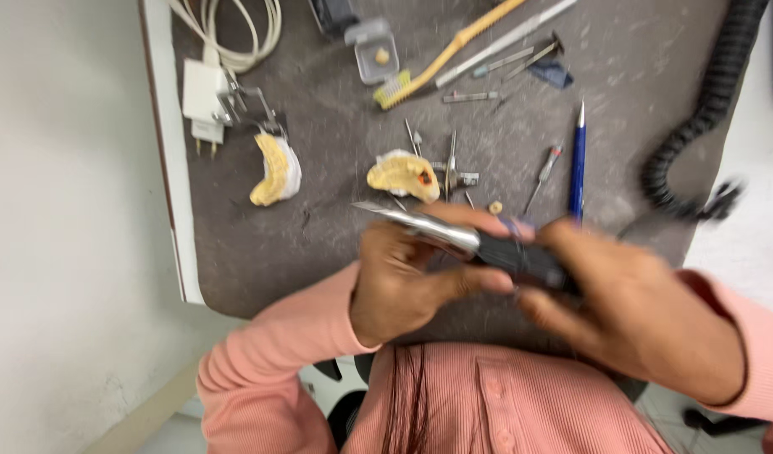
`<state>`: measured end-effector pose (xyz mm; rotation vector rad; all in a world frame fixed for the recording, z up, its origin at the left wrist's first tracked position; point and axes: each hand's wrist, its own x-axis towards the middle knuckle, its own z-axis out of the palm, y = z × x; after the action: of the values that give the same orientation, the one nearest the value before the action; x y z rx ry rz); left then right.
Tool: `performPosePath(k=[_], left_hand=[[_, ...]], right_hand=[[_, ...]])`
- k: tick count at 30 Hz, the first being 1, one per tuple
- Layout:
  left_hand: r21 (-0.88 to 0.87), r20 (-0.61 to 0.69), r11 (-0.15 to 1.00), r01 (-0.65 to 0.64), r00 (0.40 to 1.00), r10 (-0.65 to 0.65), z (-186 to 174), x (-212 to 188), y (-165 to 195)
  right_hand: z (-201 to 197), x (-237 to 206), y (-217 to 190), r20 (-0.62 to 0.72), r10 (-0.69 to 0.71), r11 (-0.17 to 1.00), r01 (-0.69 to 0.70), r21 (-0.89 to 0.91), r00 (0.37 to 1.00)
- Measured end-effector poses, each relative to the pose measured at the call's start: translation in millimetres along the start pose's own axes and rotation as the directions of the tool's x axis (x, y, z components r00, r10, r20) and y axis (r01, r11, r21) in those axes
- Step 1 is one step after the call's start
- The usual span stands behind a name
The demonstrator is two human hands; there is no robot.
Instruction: The person holds a small dental crown/tooth-shaped prosthesis in one hand and grinds and shapes it with a rotary handpiece fitted with different burrs, periodically swapping burrs, repositioning the piece, and checking it against the plaster dental model on the bench.
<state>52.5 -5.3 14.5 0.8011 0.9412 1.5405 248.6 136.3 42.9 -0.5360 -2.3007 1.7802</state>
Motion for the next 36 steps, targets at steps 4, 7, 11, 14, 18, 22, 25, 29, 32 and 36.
performPosePath(k=[4, 7, 11, 14, 18, 22, 25, 29, 32, 36], left_hand=[[-0.152, -0.233, 0.963, -0.224, 0.955, 0.186, 0, 19, 19], [-0.244, -0.236, 0.939, -0.243, 0.954, 0.185, 2, 29, 18], [-0.289, -0.133, 0.957, -0.010, 0.991, -0.030, 12, 36, -3], [-0.351, -0.023, 0.929, 0.115, 0.991, -0.131, 20, 35, -14], [-0.043, 0.099, 0.996, 0.075, 0.993, -0.071, 27, 37, -16], [0.650, 0.107, 0.748, -0.133, 0.991, 0.083, 12, 36, -10], [0.905, 0.187, 0.337, -0.260, 0.954, 0.234, -4, 32, -13], [0.942, 0.286, 0.118, -0.315, 0.934, 0.212, -13, 19, -22], [0.924, 0.351, 0.089, -0.372, 0.917, 0.190, -16, 16, -25], [0.855, 0.302, 0.349, -0.385, 0.914, 0.270, -16, 14, -25]], right_hand=[[-2, 3, -23, -0.195, -0.502, 0.854, 0.518, 0.041, 0.843], [12, 0, -4, 0.029, -0.496, 0.865, 0.496, -0.076, 0.868], [15, -3, 41, -0.010, -0.428, 0.890, 0.420, -0.175, 0.903], [5, 9, 58, -0.156, -0.421, 0.899, 0.386, -0.208, 0.894], [-8, 19, 47, -0.288, -0.391, 0.915, 0.335, -0.224, 0.874], [-13, 12, 45, -0.360, -0.343, 0.939, 0.302, -0.168, 0.868], [-13, 7, 70, -0.467, -0.361, 0.932, 0.326, -0.157, 0.807], [-11, -1, 109, -0.517, -0.381, 0.923, 0.349, -0.164, 0.767], [-12, -10, 121, -0.520, -0.375, 0.924, 0.357, -0.139, 0.768], [-16, -10, 117, -0.518, -0.341, 0.937, 0.330, -0.117, 0.785]])
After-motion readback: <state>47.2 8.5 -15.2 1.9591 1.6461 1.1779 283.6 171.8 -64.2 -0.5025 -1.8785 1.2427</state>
